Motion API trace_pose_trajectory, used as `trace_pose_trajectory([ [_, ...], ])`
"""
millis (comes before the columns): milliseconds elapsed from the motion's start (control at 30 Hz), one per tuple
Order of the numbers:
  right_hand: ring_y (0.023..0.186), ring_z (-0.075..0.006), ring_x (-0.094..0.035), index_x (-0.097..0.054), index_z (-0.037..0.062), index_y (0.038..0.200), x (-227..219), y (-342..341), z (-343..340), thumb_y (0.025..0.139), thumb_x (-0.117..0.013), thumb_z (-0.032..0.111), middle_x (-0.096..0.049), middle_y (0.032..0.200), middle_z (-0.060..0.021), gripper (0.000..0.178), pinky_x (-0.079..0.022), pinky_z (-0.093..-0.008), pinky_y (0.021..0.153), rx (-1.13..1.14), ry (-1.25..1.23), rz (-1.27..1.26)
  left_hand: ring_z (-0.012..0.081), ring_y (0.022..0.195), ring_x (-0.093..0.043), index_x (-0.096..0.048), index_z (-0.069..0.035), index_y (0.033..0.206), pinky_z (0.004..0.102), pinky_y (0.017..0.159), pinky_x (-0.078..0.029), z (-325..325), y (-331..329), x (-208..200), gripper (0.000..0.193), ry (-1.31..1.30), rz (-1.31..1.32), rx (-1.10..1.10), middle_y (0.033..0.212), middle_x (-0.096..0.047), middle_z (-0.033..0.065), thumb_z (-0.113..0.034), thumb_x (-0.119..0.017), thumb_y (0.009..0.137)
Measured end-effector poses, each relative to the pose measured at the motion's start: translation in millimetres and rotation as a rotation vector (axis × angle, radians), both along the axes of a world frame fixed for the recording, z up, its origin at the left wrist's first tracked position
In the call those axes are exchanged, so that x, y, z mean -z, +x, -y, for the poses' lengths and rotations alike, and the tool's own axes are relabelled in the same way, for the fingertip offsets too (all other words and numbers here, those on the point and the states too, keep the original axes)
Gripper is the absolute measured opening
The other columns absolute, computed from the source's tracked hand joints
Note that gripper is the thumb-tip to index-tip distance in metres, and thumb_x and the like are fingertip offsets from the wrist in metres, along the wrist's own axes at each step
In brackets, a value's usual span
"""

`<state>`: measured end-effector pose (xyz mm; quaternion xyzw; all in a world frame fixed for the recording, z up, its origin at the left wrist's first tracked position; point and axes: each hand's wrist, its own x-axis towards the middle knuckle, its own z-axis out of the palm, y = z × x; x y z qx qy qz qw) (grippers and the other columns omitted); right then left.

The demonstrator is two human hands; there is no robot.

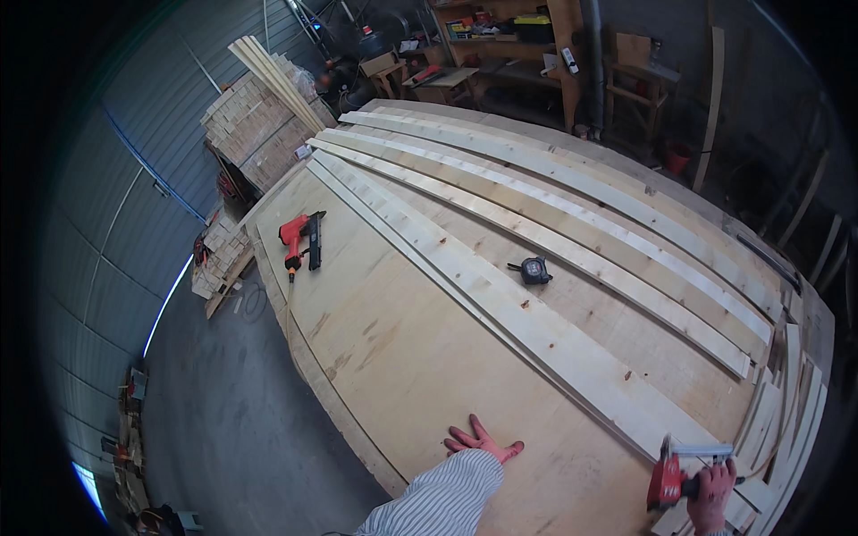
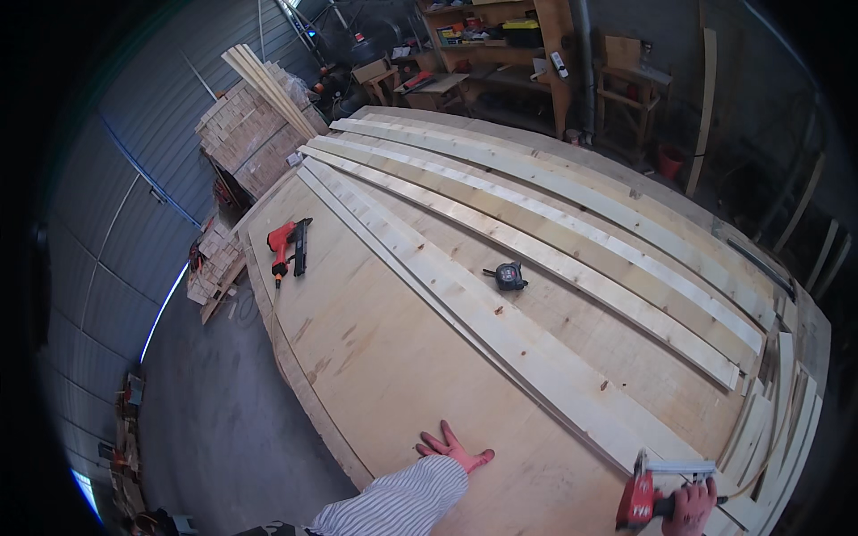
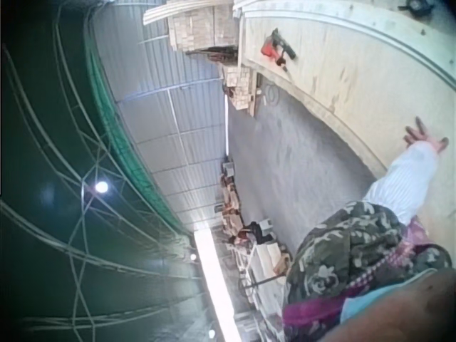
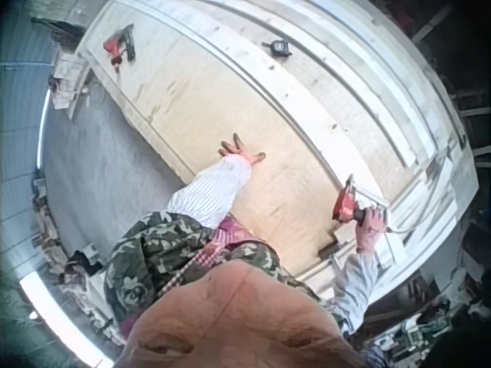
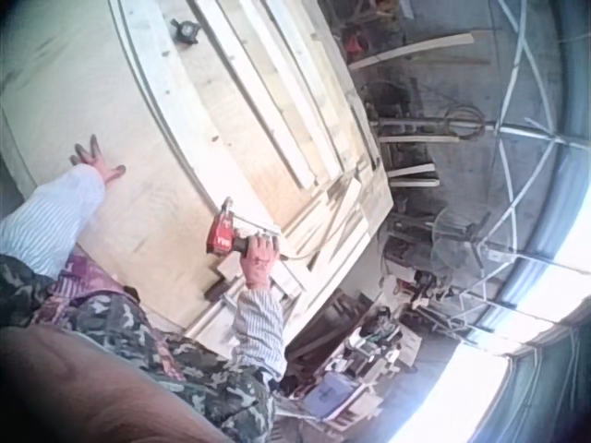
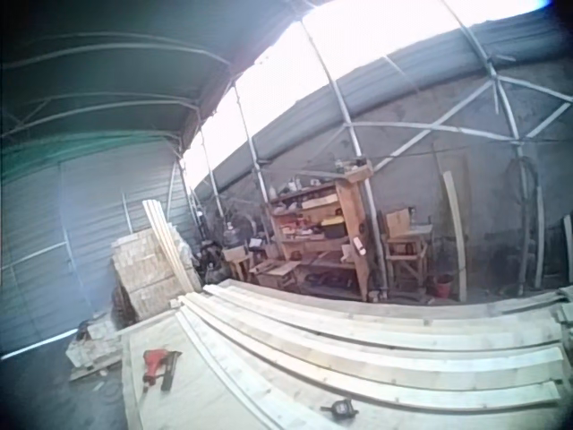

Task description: The person assembles a wooden structure by positioning planks on a workbench, tapping them with a hammer, and securing them with a pneumatic nail gun. They repeatedly adjust and fasten multiple planks to form a frame.

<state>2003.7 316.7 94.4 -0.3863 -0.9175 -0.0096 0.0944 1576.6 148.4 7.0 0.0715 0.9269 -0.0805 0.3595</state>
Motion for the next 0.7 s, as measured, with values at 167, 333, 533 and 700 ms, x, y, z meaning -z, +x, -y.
trace_pose_trajectory([
  [167,0.121,-0.0313,-0.046,-0.061,0.0108,0.113,-18,131,102,0.094,-0.051,0.033,-0.060,0.109,-0.0089,0.031,-0.035,-0.0585,0.103,-0.248,-0.304,0.647,0.0509,0.143,0.001,0.010,-0.025,0.154,0.0649,0.111,-0.013,1,-3,1,0.136,-0.001,0.005,0.009,0.157,0.011,0.0269,-0.082,-0.067,0.058],
  [333,0.091,-0.0241,-0.055,-0.063,0.0147,0.093,-2,198,156,0.092,-0.056,0.039,-0.058,0.087,-0.0057,0.025,-0.042,-0.0473,0.083,-0.183,0.050,0.489,0.0534,0.142,0.000,0.011,-0.022,0.154,0.0656,0.111,-0.013,4,-2,4,0.140,0.029,-0.033,0.040,0.156,0.010,0.0301,-0.083,-0.067,0.055],
  [533,0.103,-0.0235,-0.057,-0.062,0.0129,0.087,-11,190,151,0.080,-0.057,0.017,-0.062,0.095,-0.0063,0.010,-0.036,-0.0444,0.105,-0.130,-0.401,0.786,0.0504,0.144,0.000,0.014,-0.027,0.153,0.0661,0.109,-0.017,-1,2,6,0.142,-0.010,-0.045,0.044,0.157,0.010,0.0274,-0.079,-0.071,0.053],
  [700,0.096,-0.0259,-0.064,-0.068,0.0141,0.099,-52,116,92,0.073,-0.062,0.018,-0.066,0.094,-0.0090,0.026,-0.047,-0.0424,0.090,0.087,-0.918,0.798,0.0492,0.144,0.001,0.016,-0.029,0.152,0.0658,0.109,-0.018,-4,-1,5,0.143,-0.041,-0.045,0.022,0.157,0.013,0.0258,-0.075,-0.075,0.052],
])
